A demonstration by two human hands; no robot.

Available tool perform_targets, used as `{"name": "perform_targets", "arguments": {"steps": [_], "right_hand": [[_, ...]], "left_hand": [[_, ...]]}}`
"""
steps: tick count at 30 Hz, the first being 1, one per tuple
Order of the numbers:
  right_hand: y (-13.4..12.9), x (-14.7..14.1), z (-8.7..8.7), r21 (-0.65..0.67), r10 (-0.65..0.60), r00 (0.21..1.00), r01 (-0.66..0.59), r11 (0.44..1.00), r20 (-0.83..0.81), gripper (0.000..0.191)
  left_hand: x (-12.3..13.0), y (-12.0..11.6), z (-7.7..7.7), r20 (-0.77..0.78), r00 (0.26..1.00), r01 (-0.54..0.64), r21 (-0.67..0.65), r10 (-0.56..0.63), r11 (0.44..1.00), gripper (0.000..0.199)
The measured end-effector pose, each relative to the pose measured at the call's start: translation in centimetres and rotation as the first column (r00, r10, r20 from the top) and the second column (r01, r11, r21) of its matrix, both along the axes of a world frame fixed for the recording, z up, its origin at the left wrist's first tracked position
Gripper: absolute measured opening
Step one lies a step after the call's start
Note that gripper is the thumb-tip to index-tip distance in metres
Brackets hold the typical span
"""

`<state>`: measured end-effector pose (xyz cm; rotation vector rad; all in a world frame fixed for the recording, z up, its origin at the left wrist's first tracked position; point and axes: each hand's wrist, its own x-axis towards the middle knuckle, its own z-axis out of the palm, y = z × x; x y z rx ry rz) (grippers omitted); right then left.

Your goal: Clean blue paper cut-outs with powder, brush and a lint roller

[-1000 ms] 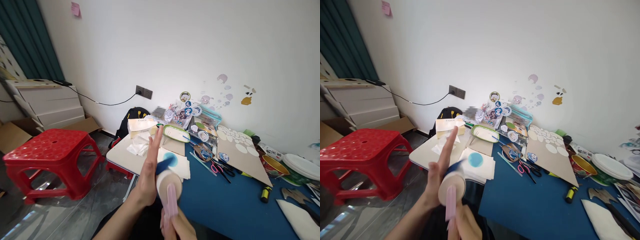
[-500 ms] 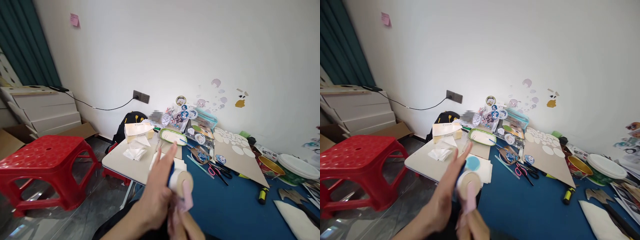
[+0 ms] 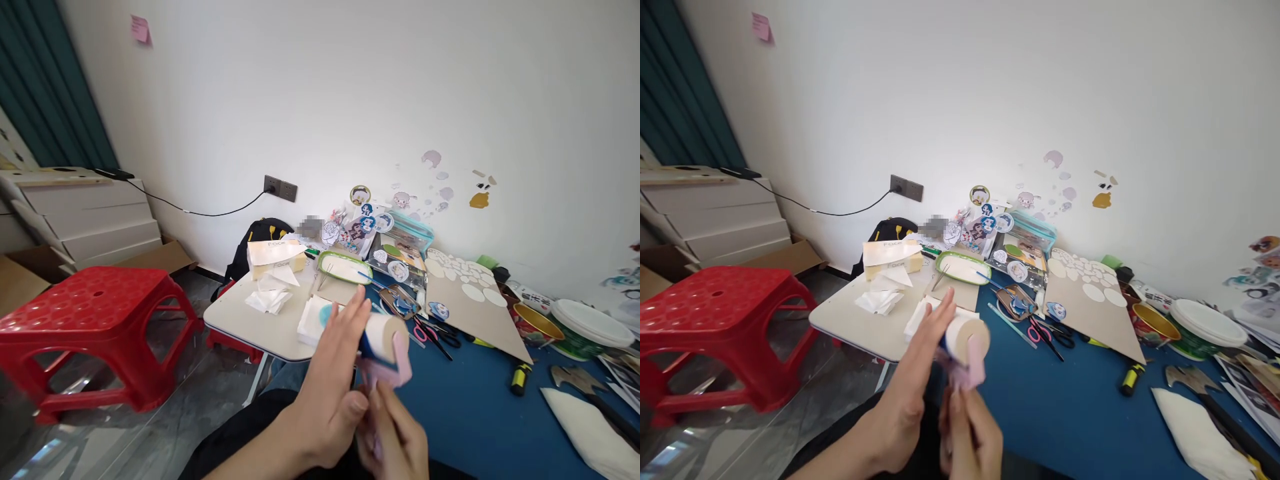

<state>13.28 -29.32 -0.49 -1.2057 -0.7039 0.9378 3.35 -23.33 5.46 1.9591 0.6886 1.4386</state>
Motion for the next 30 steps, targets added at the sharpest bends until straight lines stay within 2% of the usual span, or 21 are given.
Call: {"name": "perform_targets", "arguments": {"steps": [2,4,6,8,9,11,13,14,16,18,20,21,22,24,25,26,28,30], "right_hand": [[0.5,0.6,1.2,-0.098,0.085,0.982,-0.102,0.990,-0.170,0.041],[0.9,1.0,1.9,-0.098,0.183,0.948,-0.215,0.972,-0.261,0.042],[1.0,1.4,1.9,-0.062,0.258,0.921,-0.287,0.956,-0.291,0.042],[0.9,1.6,1.7,-0.035,0.303,0.901,-0.329,0.944,-0.310,0.040],[0.9,1.6,1.6,-0.026,0.321,0.891,-0.347,0.938,-0.321,0.038],[0.8,1.6,1.7,-0.012,0.353,0.872,-0.379,0.925,-0.340,0.037],[0.6,1.4,2.1,-0.012,0.349,0.867,-0.378,0.926,-0.355,0.037],[0.5,1.2,2.4,-0.012,0.331,0.872,-0.359,0.933,-0.361,0.037],[0.3,0.8,3.0,-0.012,0.289,0.882,-0.316,0.949,-0.372,0.037],[0.2,0.5,3.4,-0.004,0.269,0.884,-0.292,0.956,-0.383,0.037],[0.1,0.5,3.4,0.014,0.265,0.873,-0.284,0.959,-0.410,0.036],[0.2,0.7,3.3,0.023,0.255,0.865,-0.272,0.962,-0.433,0.035],[0.3,0.9,3.1,0.032,0.242,0.855,-0.257,0.966,-0.458,0.035],[0.4,1.5,2.8,0.038,0.209,0.843,-0.220,0.975,-0.496,0.038],[0.5,1.8,2.6,0.034,0.192,0.841,-0.203,0.979,-0.506,0.042],[0.5,2.0,2.5,0.028,0.178,0.842,-0.190,0.981,-0.510,0.046],[0.5,2.3,2.5,0.016,0.159,0.845,-0.176,0.984,-0.510,0.051],[0.3,2.2,2.8,0.014,0.160,0.847,-0.178,0.984,-0.507,0.053]], "left_hand": [[0.0,-0.1,-0.1,-0.007,0.997,0.070,-0.051,-0.071,0.996,0.075],[-0.1,-0.2,-0.2,0.051,0.994,0.100,-0.178,-0.092,0.979,0.074],[-0.3,-0.2,-0.1,0.214,0.973,0.136,-0.260,-0.081,0.956,0.074],[-0.8,-0.3,0.1,0.394,0.918,0.160,-0.262,-0.046,0.952,0.068],[-1.1,-0.3,0.2,0.436,0.900,0.134,-0.245,-0.014,0.960,0.060],[-1.9,-0.1,0.6,0.363,0.927,-0.018,-0.213,0.096,0.977,0.040],[-2.7,0.1,0.9,0.158,0.966,-0.178,-0.166,0.204,0.970,0.037],[-3.0,0.3,1.0,0.067,0.973,-0.212,-0.142,0.223,0.967,0.038],[-3.4,0.6,1.3,-0.020,0.980,-0.197,-0.103,0.196,0.975,0.030],[-3.4,0.8,1.4,-0.008,0.984,-0.179,-0.050,0.179,0.983,0.015],[-3.5,0.7,1.4,0.057,0.974,-0.225,0.109,0.220,0.968,0.007],[-3.5,0.5,1.3,0.090,0.965,-0.263,0.237,0.248,0.935,0.008],[-3.7,0.3,1.2,0.119,0.954,-0.300,0.385,0.276,0.873,0.009],[-4.0,-0.3,0.7,0.164,0.930,-0.353,0.642,0.328,0.680,0.012],[-4.2,-0.5,0.4,0.172,0.919,-0.363,0.715,0.354,0.597,0.014],[-4.4,-0.8,0.1,0.171,0.910,-0.368,0.752,0.377,0.547,0.016],[-4.5,-1.1,-0.3,0.151,0.906,-0.359,0.770,0.396,0.527,0.021],[-4.6,-1.1,-0.6,0.119,0.918,-0.327,0.766,0.378,0.553,0.025]]}}
